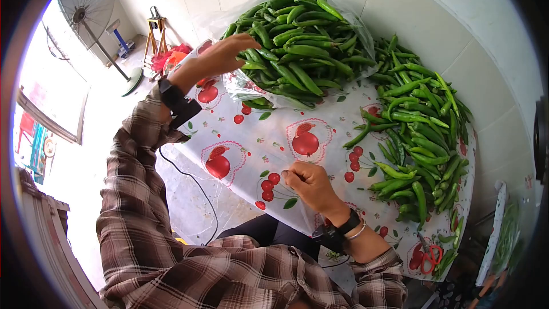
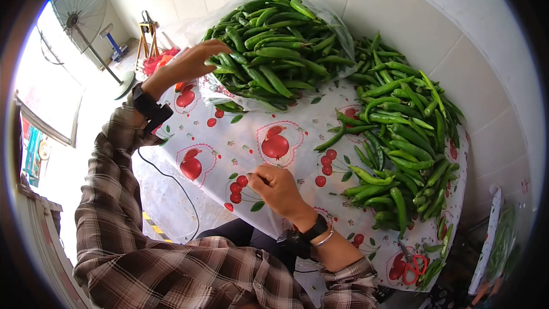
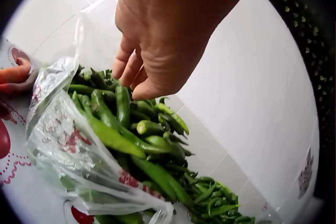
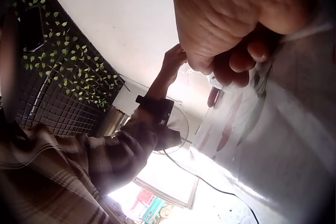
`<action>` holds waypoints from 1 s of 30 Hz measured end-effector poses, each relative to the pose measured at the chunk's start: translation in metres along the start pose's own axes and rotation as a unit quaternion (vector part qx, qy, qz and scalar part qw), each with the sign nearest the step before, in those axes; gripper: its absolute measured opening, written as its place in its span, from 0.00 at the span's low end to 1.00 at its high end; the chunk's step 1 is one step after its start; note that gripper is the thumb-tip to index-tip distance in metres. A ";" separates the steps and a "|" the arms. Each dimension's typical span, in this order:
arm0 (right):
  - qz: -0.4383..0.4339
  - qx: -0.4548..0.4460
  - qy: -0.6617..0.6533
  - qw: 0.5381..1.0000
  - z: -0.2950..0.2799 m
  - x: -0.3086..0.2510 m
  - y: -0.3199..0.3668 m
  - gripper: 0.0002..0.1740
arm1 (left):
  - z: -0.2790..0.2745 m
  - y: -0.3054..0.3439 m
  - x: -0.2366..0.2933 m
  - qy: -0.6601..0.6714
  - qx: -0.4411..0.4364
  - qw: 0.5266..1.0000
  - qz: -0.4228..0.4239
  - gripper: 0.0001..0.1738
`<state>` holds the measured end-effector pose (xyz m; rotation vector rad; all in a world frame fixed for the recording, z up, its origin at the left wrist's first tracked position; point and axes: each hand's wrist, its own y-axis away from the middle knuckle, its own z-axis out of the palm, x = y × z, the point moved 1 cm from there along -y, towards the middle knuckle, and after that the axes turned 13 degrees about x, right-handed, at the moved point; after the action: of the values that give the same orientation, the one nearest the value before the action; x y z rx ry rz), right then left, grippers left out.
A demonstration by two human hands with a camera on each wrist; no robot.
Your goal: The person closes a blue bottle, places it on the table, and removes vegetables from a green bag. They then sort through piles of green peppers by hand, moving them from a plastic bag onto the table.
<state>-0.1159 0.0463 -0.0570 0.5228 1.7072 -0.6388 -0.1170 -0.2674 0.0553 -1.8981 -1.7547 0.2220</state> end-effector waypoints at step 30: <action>-0.015 -0.002 0.006 1.000 0.000 0.002 0.000 0.14 | 0.027 -0.002 -0.023 -0.221 -0.164 0.958 0.084 0.32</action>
<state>-0.1166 0.0467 -0.0591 0.5001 1.7309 -0.6556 -0.1345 -0.2824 0.0285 -2.3859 -2.0127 0.4759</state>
